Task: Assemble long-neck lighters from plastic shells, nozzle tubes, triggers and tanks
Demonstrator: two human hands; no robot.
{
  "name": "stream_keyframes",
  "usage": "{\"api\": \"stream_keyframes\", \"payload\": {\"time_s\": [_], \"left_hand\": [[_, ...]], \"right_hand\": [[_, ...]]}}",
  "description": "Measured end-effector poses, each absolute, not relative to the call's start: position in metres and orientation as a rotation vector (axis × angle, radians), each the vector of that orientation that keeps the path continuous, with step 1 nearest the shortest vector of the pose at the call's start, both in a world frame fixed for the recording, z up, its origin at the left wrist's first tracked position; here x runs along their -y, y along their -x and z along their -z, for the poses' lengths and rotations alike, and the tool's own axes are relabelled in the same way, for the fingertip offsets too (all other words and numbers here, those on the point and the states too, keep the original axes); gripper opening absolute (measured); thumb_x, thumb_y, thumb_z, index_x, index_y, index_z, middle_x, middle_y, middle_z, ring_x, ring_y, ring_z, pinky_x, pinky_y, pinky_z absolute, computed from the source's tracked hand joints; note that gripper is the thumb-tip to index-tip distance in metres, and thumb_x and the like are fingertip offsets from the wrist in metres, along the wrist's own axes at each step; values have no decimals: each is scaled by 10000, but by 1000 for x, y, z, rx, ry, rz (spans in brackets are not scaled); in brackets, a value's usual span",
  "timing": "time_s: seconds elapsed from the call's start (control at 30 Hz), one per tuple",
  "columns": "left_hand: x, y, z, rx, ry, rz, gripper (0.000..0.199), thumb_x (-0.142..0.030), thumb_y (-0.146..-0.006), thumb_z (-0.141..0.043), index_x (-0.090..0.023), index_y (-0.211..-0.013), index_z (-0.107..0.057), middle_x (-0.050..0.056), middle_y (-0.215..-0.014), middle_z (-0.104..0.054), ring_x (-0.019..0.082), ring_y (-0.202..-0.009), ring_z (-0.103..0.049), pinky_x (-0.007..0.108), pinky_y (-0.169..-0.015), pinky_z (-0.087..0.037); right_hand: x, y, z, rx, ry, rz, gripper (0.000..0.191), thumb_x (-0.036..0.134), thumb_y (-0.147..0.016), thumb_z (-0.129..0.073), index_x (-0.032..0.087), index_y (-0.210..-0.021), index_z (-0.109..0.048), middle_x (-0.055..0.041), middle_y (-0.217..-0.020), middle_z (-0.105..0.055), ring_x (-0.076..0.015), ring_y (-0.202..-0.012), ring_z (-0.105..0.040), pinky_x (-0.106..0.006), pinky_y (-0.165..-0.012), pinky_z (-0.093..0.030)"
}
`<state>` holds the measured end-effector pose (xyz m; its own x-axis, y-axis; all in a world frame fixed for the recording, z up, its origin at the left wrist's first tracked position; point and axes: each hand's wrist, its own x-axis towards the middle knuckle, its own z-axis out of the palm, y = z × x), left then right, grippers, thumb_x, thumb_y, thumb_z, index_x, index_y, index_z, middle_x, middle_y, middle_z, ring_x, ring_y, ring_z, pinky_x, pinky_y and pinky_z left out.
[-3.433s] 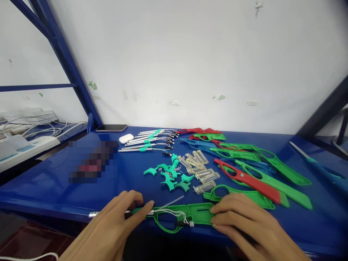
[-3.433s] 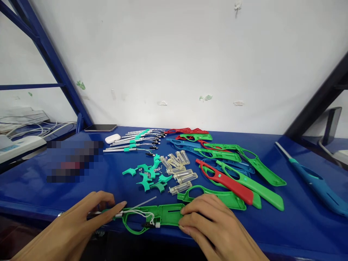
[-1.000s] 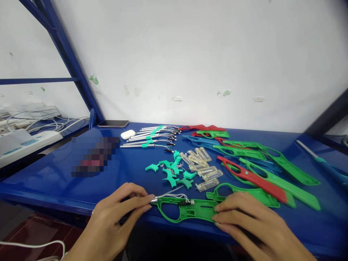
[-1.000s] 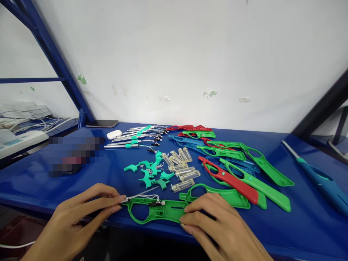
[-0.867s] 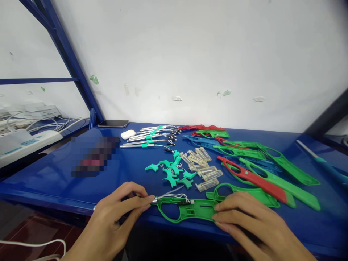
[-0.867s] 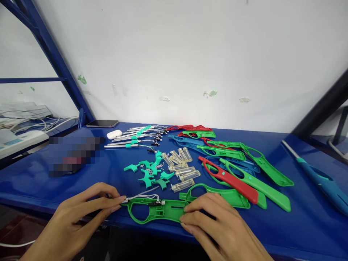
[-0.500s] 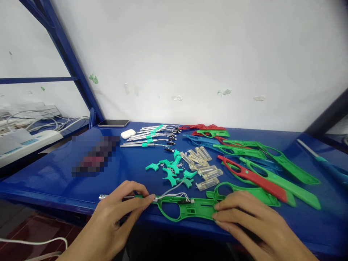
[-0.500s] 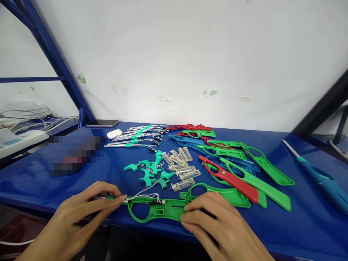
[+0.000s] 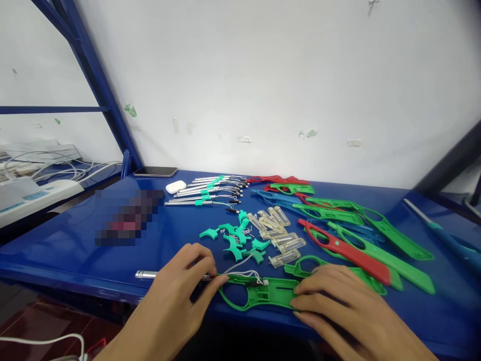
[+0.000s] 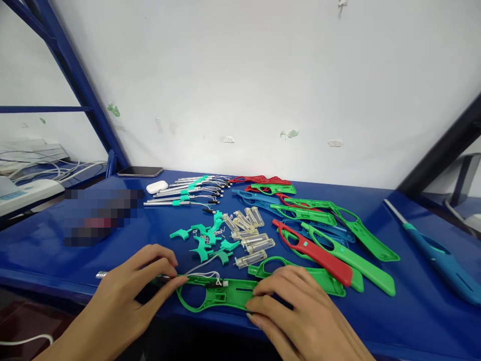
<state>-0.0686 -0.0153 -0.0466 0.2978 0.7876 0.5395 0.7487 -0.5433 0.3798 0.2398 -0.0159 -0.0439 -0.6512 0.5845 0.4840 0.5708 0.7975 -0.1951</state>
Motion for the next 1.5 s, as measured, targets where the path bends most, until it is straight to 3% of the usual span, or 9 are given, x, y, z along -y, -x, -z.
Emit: {"api": "stream_keyframes", "payload": {"time_s": [0.07,0.17,0.4,0.63,0.8,0.97,1.2,1.4,1.5], "left_hand": [[12,65,48,-1455,-2453,-1078,119,-216,-1039,-618,-237,-1023,-734,22,-1005,-672,161,-849,-690,261,-774,-564],[12,66,51,-1419,-2446,-1020,227,-212,-1061,-576,-282,-1185,-752,23,-1058,-683,172,-929,-700,273,-829,-577],[12,64,49,-1408,-2396,-938,246,-229,-1074,-545,-272,-1110,-784,22,-1012,-684,173,-904,-688,273,-790,-575],[12,63,48,-1443,-2366,-960,215,-229,-1047,-584,-268,-1061,-795,13,-988,-697,165,-878,-705,250,-783,-578],[13,63,48,-1431,-2381,-987,214,-218,-1051,-574,-265,-1063,-783,9,-987,-681,157,-865,-697,250,-772,-566],[14,61,52,-1427,-2419,-1000,211,-227,-1074,-548,-266,-1088,-756,11,-993,-666,163,-876,-684,270,-778,-556],[8,66,51,-1533,-2495,-998,258,-268,-1092,-525,-262,-1313,-657,39,-1130,-672,191,-950,-721,290,-821,-564],[-17,64,46,-1563,-2676,-886,235,-225,-1080,-502,-234,-1076,-737,22,-1003,-676,168,-738,-712,276,-670,-532],[-22,64,43,-1577,-2710,-890,262,-209,-1080,-491,-227,-970,-727,16,-958,-683,183,-744,-707,283,-650,-520]], "right_hand": [[15,-233,42,2434,875,16,133,322,-1080,-592,275,-1070,-716,0,-982,-777,-193,-855,-733,-347,-869,-564],[13,-219,43,2361,961,-14,145,311,-1084,-587,293,-1147,-716,5,-1052,-778,-206,-920,-731,-376,-910,-524],[-2,-194,45,2413,1000,-39,262,250,-1108,-502,245,-1059,-760,-23,-991,-759,-222,-829,-710,-387,-794,-526],[-11,-196,52,2378,960,-86,236,283,-1102,-536,257,-977,-734,0,-898,-726,-194,-748,-648,-324,-686,-459],[-12,-194,48,2325,897,-18,303,313,-1127,-476,238,-942,-705,-8,-891,-745,-182,-749,-669,-308,-702,-474],[-6,-192,46,2302,982,-208,370,399,-1138,-416,243,-983,-712,-19,-932,-748,-169,-811,-714,-262,-739,-549],[2,-193,58,2239,955,-238,362,410,-1139,-416,233,-996,-697,-12,-927,-764,-160,-806,-732,-250,-761,-582],[4,-193,65,2212,972,-215,309,405,-1134,-444,256,-1021,-691,12,-949,-769,-171,-829,-724,-276,-766,-566],[5,-192,68,2194,964,-207,292,405,-1133,-451,264,-1020,-679,29,-944,-766,-162,-823,-722,-274,-758,-552]]}}
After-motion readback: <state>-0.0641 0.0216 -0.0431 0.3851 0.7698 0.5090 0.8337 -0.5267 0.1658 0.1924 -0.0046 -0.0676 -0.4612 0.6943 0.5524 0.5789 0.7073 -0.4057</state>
